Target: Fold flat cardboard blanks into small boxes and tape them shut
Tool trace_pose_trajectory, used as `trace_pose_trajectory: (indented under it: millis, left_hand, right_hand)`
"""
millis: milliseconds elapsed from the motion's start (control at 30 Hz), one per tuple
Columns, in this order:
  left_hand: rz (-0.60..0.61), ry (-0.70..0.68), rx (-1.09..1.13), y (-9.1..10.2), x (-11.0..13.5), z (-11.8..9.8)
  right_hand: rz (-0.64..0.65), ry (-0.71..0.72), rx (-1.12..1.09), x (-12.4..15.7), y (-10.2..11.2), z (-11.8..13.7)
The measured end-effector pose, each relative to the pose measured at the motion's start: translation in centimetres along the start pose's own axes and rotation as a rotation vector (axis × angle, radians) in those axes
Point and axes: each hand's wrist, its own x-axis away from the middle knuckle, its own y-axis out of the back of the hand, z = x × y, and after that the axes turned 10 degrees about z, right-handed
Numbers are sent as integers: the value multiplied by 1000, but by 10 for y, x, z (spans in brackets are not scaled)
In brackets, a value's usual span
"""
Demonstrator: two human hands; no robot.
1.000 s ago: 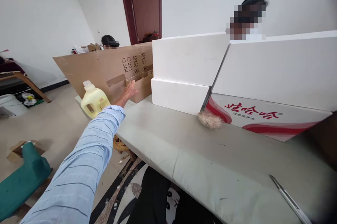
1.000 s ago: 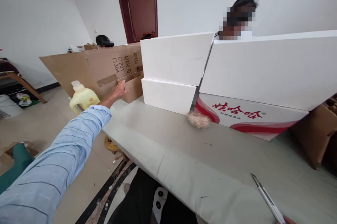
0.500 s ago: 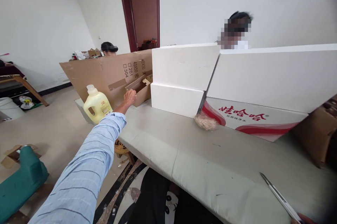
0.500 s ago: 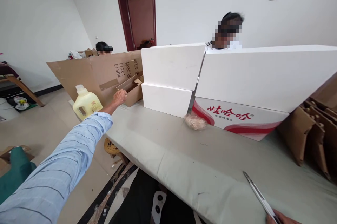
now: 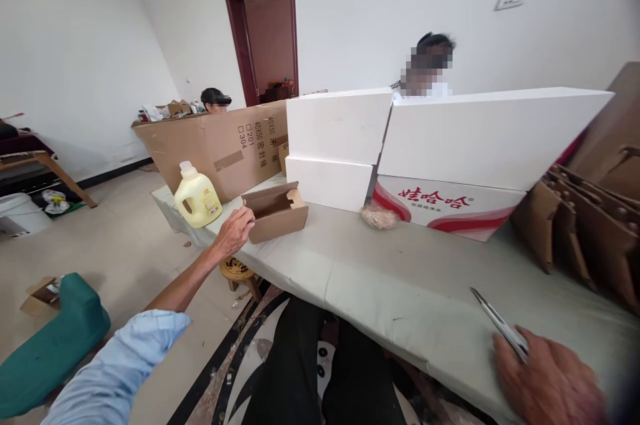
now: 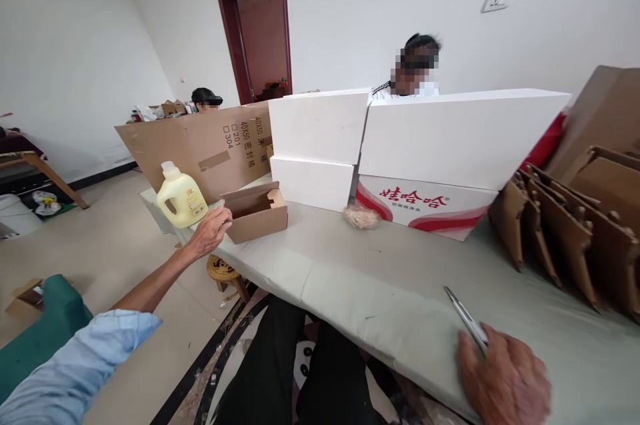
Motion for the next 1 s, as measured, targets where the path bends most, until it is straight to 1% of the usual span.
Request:
trace_pose_trajectory:
  millis: [33,100,167,233,300,333,400,467,500,567,667,733,800,867,900,1000]
  left_hand:
    - [-6,-44,21,-2,10,-12]
    - [-13,-121,59,-5,25,-36]
    - [-17,-191,104,-6,36,-60]
    - [-6,-254,196,-2,43,-83]
    - [33,-279,349,5,46,-102]
    - [63,-265,439,10,47,-109]
    - [154,-157,645,16,46,-119]
    - [249,-16,824,17,41,-123]
    - [289,44,889,14,37,-124]
    - [349,128,969,2,29,-123]
    - [455,234,1061,-28,14,-123]
    - [526,307,1116,-49,5,-125]
    - [563,361,1160,-66,-1,-129]
    - [561,390,1193,-77,-1,-134]
    - [542,393,1205,-79,1,-136]
    - [441,358,1234,-74,18,-139]
  right_hand:
    - [2,42,-45,-2,2,10]
    - [26,110,-185,-6,7,38]
    - [105,130,-378,-10,12,72]
    - [280,111,-584,-12,18,105]
    - [490,82,-777,-11,26,131]
    - [581,71,-865,-10,32,141]
    - [728,59,-1030,-6,45,153]
    - [834,54,-1175,-2,61,156]
    - [870,52,-1228,0,70,154]
    - [890,48,-1281,4,86,148]
    - [812,16,-1285,8,105,139]
    - [769,-42,-1296,8,112,140]
    - [734,-139,-1290,5,114,145]
    - [706,-236,-1251,0,111,153]
    - [694,-275,-1225,-3,108,157]
    - [673,-329,-1174,-14,98,167]
